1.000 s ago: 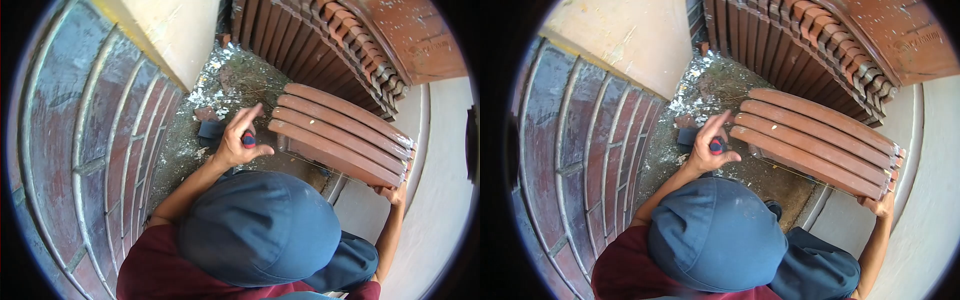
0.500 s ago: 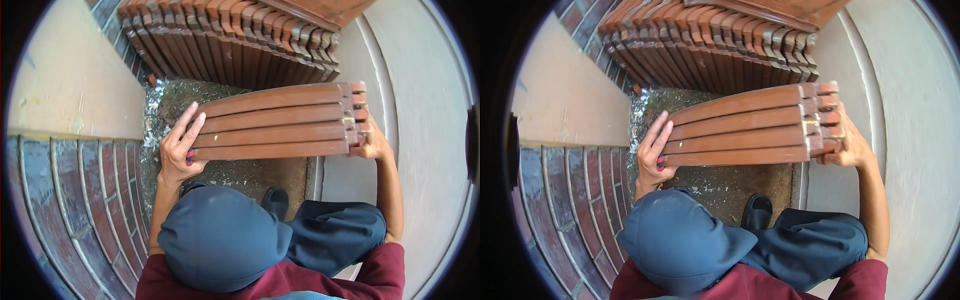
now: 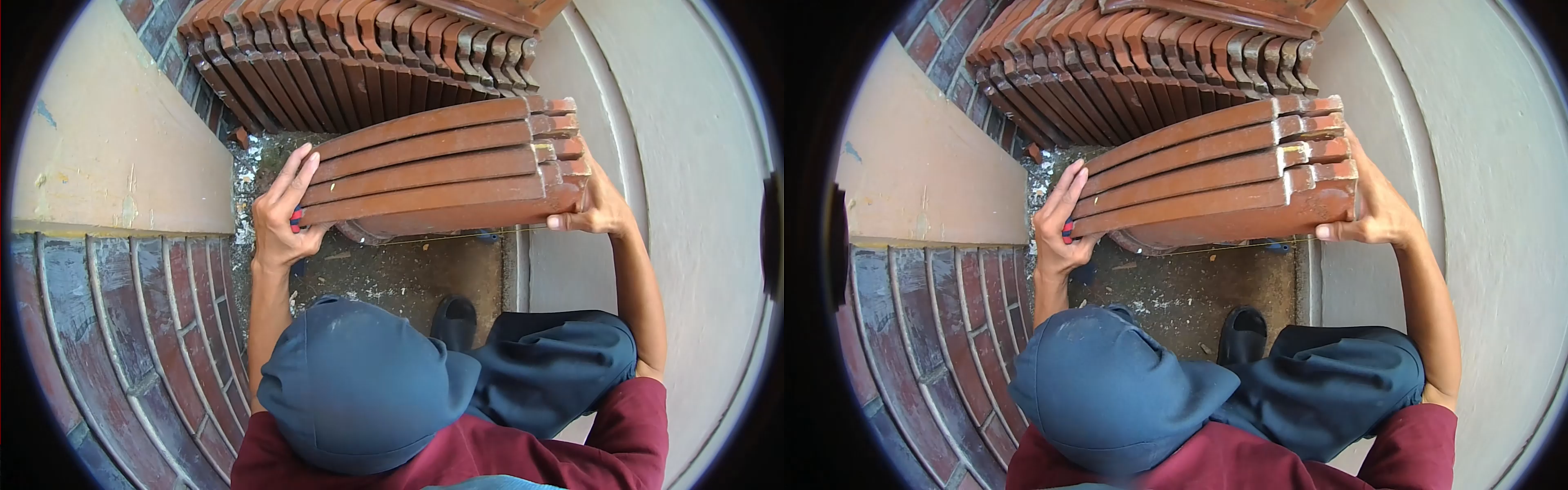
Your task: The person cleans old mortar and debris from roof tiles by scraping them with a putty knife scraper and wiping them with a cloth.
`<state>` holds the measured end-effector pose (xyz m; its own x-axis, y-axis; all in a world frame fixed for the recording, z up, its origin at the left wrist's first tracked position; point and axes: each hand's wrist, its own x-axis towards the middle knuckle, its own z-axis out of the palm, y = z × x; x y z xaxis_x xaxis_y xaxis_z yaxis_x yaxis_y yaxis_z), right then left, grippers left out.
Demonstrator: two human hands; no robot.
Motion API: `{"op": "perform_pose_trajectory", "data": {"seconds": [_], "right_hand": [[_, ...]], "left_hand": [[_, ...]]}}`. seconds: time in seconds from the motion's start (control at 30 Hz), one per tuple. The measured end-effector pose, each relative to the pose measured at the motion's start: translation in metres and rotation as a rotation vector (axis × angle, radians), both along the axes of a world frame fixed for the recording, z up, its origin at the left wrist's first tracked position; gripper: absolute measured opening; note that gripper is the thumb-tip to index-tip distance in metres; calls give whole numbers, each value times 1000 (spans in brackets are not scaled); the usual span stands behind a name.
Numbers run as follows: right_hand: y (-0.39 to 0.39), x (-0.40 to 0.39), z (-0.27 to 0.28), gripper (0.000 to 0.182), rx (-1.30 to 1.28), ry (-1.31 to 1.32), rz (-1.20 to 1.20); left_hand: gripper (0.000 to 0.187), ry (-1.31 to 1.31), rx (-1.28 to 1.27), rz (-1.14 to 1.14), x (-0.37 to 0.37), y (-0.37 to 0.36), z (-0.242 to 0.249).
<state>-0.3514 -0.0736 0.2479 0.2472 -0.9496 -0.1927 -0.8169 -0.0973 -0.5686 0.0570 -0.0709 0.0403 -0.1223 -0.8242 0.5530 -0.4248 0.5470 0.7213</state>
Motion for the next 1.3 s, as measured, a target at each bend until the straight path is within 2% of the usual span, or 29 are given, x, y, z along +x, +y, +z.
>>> {"op": "perform_pose_trajectory", "data": {"seconds": [0.07, 0.17, 0.2, 0.27, 0.3, 0.33, 0.37, 0.4, 0.47, 0.57, 0.8, 0.9, 0.97, 1.0, 1.07, 1.1, 1.13, 1.23, 1.27, 1.3], "right_hand": [[-1, -5, -6, 135, 29, -108, -36], [-5, -19, -11, 128, 33, -166, -12], [-5, -19, -10, 125, 64, -199, -51], [3, -2, -1, 120, 226, -304, -270], [6, -1, -2, 118, 213, -306, -287], [8, -1, -4, 116, 200, -309, -303], [8, 0, -6, 114, 190, -310, -317], [6, -9, -1, 112, 304, -168, -311], [7, -14, -11, 113, 126, -216, -175], [10, -11, -19, 114, 27, -265, -116], [8, 6, -3, 112, 109, -205, -167], [7, 18, 9, 113, 226, -225, -287], [11, 17, 7, 113, 208, -273, -357], [15, 4, -4, 113, 145, -307, -366], [19, -21, -31, 118, -44, -408, -320], [22, -18, -28, 120, 8, -417, -327], [24, -14, -20, 123, 63, -426, -330], [26, -8, -15, 128, 162, -436, -388], [28, -23, -34, 125, 94, -455, -314], [31, -35, -46, 111, 95, -460, -307]], "left_hand": [[82, 32, -82, -4, -3, -9, -5], [90, 257, -30, 46, -17, -16, -14], [107, 270, -36, 48, -18, -20, -22], [118, 421, 41, -32, -25, -28, -35], [123, 496, 79, -71, -28, -29, -35], [133, 483, 220, -142, -27, -27, -33], [133, 516, 222, -173, -28, -28, -34], [134, 551, 228, -205, -32, -30, -37], [136, 696, 291, -242, -41, -31, -38], [135, 637, 306, -234, -37, -30, -43], [119, 568, 165, -137, -42, -25, -53], [110, 564, 73, -110, -45, -26, -54], [104, 493, -25, -81, -47, -30, -59], [93, 529, -21, -57, -51, -28, -51], [87, 416, -81, -75, -47, -32, -49], [84, 357, -105, -82, -46, -32, -49], [79, 508, -11, -84, -50, -26, -41], [85, 466, -37, -81, -38, -25, -21], [93, 488, 51, -61, -33, -20, -8], [96, 415, 106, -25, -27, -14, 12]]}}
